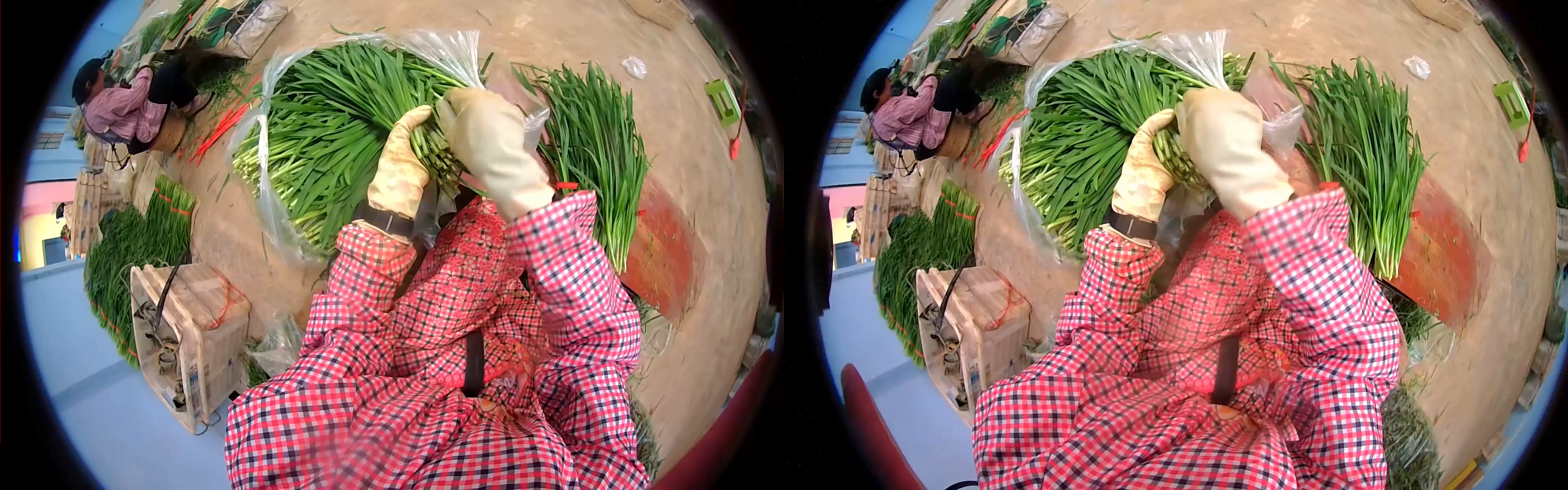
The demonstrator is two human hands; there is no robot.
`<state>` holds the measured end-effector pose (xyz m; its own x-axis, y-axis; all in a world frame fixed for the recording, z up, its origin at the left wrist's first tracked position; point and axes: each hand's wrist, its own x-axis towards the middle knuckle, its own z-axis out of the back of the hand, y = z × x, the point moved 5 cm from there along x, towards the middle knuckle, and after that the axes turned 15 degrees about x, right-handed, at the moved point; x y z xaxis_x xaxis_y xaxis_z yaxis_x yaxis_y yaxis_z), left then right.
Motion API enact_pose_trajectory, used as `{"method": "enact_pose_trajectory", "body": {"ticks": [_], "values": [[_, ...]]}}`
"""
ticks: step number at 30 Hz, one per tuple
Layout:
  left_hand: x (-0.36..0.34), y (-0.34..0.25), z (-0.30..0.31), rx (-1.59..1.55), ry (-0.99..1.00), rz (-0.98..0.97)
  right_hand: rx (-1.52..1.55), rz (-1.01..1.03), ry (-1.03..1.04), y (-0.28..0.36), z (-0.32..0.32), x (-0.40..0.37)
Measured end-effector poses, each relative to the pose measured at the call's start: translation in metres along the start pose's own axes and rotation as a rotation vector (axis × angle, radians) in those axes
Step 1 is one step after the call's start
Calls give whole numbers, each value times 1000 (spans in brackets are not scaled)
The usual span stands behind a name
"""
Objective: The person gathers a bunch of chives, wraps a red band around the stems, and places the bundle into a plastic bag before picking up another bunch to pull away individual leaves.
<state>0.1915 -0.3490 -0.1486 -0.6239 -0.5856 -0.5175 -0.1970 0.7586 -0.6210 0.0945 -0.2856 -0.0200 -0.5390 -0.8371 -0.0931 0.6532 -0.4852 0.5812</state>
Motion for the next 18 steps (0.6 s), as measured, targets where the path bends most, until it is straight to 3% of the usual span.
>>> {"method": "enact_pose_trajectory", "body": {"ticks": [1,4,5,8,9,12,13,14,16,18], "values": [[1,0,1,8,10,6,-89,238,-235,-7,-12,-7],[-5,-5,-10,-105,109,104,-92,276,-354,-19,-35,-14],[-11,-8,-16,-107,113,124,49,366,-418,-21,-34,-17],[1,-5,-1,-80,106,39,-102,327,-316,-19,-50,-27],[2,-1,3,-81,106,40,-88,434,-366,-20,-53,-30],[-13,-5,-9,-46,99,72,-265,202,47,9,-25,-38],[-15,-6,0,177,55,-174,-127,157,78,9,-13,-35],[-42,-17,-13,435,118,-454,117,377,-179,14,9,-39],[-34,-15,-12,318,82,-315,3,651,-400,19,17,-23],[-16,-10,-7,29,102,-107,-215,426,-157,12,0,0]]}}
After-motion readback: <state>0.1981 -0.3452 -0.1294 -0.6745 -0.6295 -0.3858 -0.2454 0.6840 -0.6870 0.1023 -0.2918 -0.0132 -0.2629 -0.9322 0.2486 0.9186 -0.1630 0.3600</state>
